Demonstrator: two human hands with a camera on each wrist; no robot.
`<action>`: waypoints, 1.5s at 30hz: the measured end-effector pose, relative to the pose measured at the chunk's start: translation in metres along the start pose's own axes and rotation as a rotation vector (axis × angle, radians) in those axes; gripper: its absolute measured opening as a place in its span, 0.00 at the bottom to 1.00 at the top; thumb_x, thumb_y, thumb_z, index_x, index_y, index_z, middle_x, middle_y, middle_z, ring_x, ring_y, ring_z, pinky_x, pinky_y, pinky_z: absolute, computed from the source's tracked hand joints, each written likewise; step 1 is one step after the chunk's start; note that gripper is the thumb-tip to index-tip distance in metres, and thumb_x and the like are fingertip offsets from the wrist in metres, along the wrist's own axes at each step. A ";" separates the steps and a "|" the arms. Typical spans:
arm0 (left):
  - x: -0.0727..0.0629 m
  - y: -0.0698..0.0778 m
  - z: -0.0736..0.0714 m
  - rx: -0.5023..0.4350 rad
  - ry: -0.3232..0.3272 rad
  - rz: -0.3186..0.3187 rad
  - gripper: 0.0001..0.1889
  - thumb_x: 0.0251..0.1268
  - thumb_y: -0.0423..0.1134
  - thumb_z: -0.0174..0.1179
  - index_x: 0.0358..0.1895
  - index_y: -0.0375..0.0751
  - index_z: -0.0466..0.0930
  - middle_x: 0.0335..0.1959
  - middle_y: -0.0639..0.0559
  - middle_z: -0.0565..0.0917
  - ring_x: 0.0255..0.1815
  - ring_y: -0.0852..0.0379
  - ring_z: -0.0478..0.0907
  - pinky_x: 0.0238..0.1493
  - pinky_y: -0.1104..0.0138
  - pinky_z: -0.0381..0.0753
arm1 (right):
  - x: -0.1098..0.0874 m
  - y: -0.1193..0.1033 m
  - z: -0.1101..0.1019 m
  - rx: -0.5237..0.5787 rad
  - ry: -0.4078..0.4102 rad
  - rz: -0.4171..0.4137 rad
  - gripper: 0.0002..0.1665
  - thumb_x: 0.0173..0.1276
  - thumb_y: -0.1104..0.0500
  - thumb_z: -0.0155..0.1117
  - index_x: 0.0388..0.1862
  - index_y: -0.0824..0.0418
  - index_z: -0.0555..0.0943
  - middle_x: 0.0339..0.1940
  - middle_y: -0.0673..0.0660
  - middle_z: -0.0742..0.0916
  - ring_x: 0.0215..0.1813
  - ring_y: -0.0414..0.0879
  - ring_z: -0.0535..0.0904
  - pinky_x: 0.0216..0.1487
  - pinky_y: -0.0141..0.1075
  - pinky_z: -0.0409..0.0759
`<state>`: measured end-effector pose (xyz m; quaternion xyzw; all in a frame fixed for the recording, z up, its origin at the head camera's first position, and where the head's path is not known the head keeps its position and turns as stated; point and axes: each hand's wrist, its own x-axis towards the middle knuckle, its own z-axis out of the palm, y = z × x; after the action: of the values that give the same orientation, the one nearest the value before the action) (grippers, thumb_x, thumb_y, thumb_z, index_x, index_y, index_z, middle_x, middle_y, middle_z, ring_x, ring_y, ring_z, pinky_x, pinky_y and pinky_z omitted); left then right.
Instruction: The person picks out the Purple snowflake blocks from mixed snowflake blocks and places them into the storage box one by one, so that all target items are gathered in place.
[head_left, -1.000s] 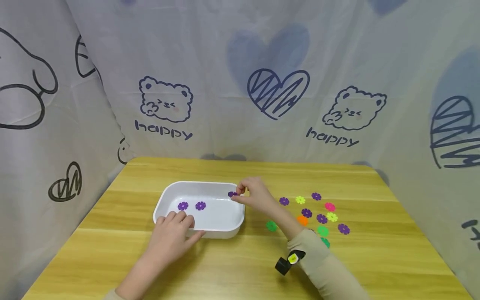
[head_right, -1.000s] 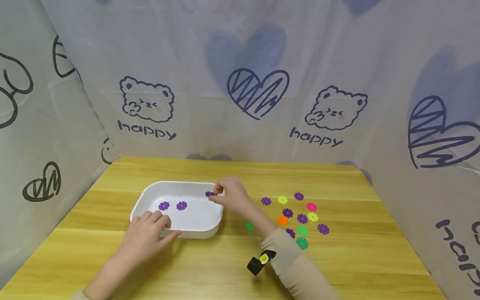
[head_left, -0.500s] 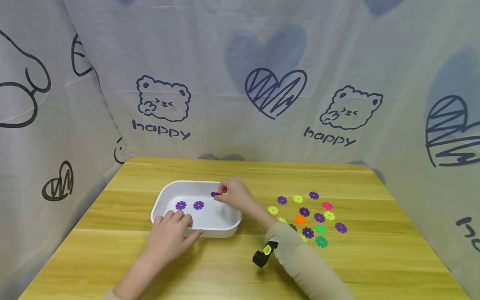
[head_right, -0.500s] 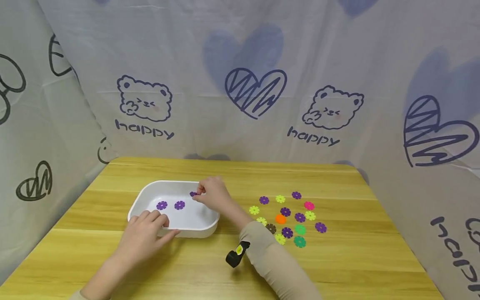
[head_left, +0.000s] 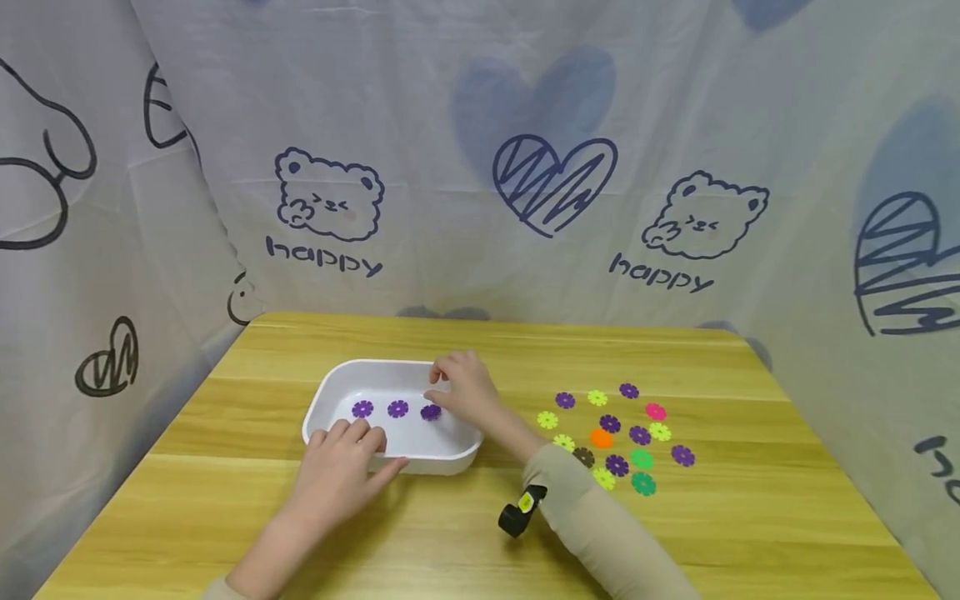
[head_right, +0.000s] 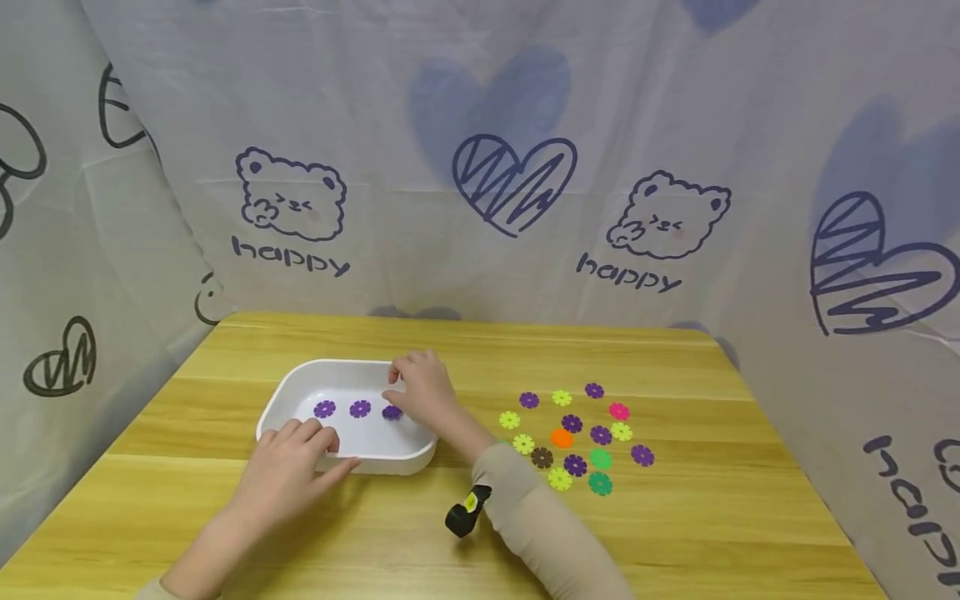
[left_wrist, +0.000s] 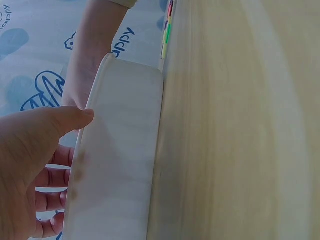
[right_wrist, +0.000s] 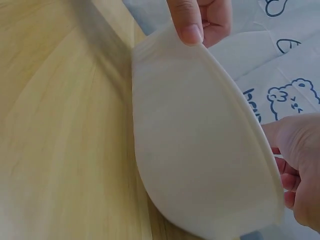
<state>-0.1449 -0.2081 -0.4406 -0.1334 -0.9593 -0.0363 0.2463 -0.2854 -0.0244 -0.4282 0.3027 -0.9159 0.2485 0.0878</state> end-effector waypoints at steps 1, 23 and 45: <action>0.000 0.000 0.000 0.002 0.003 0.003 0.20 0.53 0.61 0.67 0.28 0.49 0.74 0.27 0.57 0.73 0.30 0.56 0.67 0.32 0.65 0.61 | -0.002 0.002 -0.002 0.013 0.009 0.001 0.12 0.58 0.52 0.74 0.33 0.56 0.80 0.35 0.53 0.82 0.42 0.46 0.71 0.48 0.38 0.70; 0.000 0.001 -0.002 -0.014 0.002 -0.005 0.20 0.52 0.60 0.67 0.28 0.49 0.74 0.27 0.57 0.73 0.29 0.56 0.67 0.33 0.64 0.61 | -0.053 0.095 -0.061 0.235 0.175 0.216 0.11 0.61 0.57 0.71 0.37 0.60 0.81 0.42 0.59 0.81 0.56 0.57 0.71 0.59 0.52 0.68; 0.001 0.003 0.001 -0.004 -0.001 -0.020 0.20 0.53 0.61 0.67 0.27 0.50 0.74 0.26 0.58 0.70 0.29 0.56 0.65 0.33 0.63 0.61 | -0.076 0.172 -0.059 0.151 0.043 0.377 0.20 0.61 0.54 0.71 0.48 0.64 0.81 0.44 0.64 0.81 0.51 0.59 0.69 0.50 0.47 0.66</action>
<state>-0.1454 -0.2048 -0.4411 -0.1241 -0.9606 -0.0407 0.2454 -0.3270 0.1640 -0.4704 0.1265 -0.9330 0.3349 0.0361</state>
